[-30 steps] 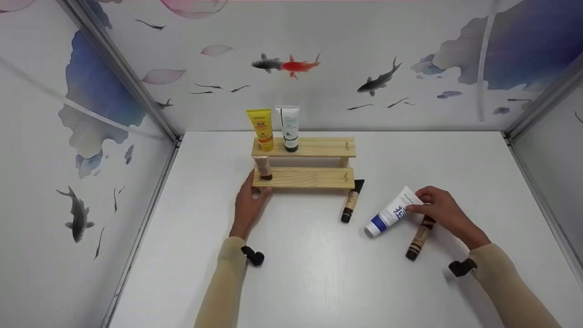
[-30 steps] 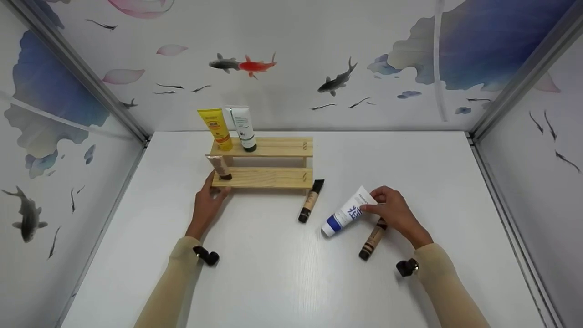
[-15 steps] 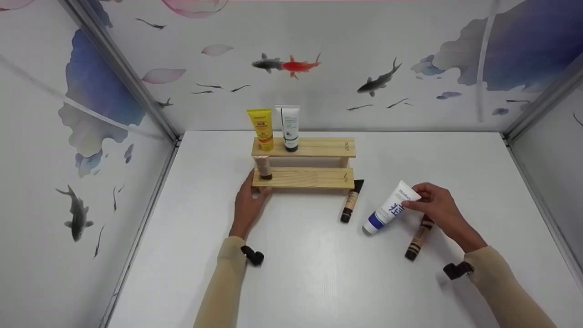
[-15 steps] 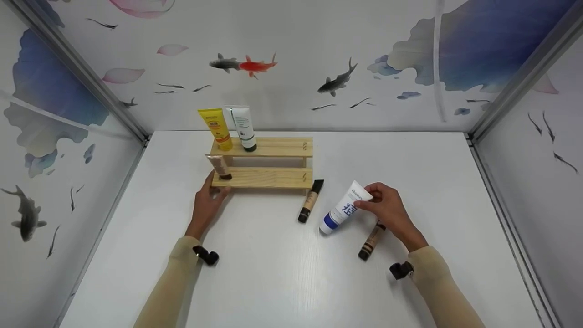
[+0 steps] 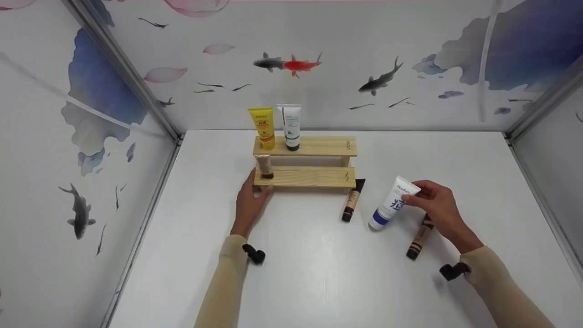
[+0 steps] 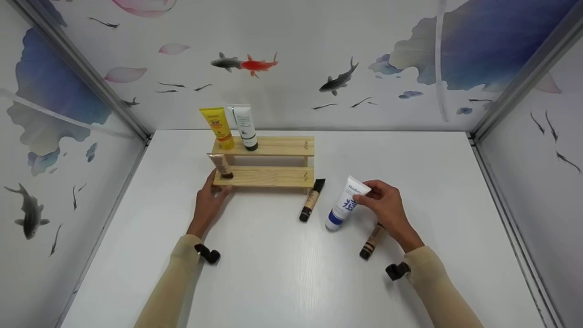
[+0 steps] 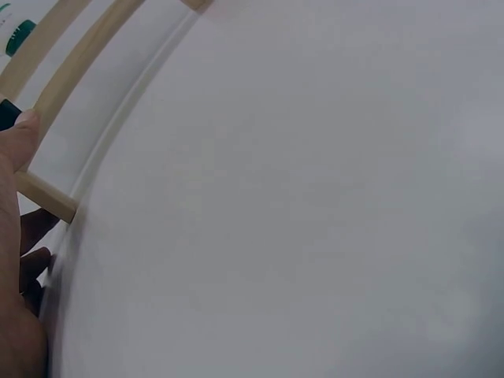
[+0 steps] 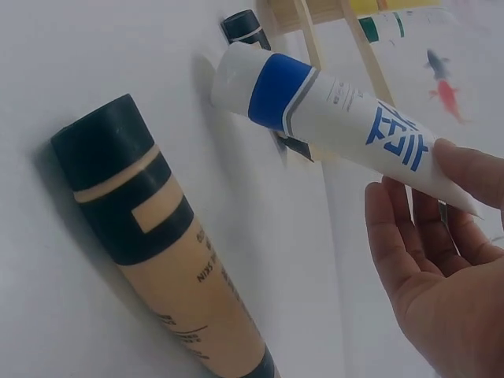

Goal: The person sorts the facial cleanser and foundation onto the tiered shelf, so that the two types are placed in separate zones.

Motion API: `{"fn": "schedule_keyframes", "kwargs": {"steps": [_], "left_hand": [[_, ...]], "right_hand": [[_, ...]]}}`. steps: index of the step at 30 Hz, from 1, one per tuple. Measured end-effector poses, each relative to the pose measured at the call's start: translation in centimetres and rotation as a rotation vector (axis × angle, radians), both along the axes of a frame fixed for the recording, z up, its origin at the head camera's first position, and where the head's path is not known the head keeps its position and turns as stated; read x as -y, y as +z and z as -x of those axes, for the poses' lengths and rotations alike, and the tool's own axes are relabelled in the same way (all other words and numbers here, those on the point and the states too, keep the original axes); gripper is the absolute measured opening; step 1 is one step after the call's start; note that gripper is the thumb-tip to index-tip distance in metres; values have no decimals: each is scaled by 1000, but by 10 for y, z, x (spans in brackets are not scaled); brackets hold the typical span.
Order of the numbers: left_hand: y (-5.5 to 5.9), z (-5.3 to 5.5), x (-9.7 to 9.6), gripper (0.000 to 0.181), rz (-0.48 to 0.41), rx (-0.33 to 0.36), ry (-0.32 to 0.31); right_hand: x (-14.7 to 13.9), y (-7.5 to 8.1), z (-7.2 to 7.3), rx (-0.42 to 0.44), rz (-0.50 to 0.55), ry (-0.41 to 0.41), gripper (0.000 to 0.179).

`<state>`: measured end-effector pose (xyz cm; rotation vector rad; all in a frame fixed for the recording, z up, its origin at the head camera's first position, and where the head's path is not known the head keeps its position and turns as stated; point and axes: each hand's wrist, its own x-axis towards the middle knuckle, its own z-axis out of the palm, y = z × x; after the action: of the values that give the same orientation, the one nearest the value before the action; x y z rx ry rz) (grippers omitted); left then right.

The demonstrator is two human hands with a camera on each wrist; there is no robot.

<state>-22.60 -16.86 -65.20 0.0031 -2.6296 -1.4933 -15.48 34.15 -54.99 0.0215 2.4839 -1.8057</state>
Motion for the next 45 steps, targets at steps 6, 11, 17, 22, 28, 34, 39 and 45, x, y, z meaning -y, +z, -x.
{"fn": "schedule_keyframes", "kwargs": {"steps": [6,11,17,22,28,34,39,45], "left_hand": [[-1,1,-1,89,2,14,8],[-2,2,-1,92,6,14,1],[-2,1,0,95,-6,3,-1],[-2,1,1,95,-14,-15,-7],[-1,1,0,95,-15,-5,-8],[2,2,-2,94,-29,11,-12],[1,2,-2,93,-29,14,-7],[-1,2,-1,97,-10,22,4]], "right_hand": [[-2,1,1,-41,-2,-42,49],[-3,3,2,-87,-38,-80,43],[-3,7,3,-110,-69,-88,42],[-2,8,5,-149,-80,-83,38],[-1,4,4,-195,20,-32,35],[-2,-6,2,-225,52,6,35],[-2,-11,-1,-226,53,-4,35],[0,-14,-3,-223,55,-16,37]]}}
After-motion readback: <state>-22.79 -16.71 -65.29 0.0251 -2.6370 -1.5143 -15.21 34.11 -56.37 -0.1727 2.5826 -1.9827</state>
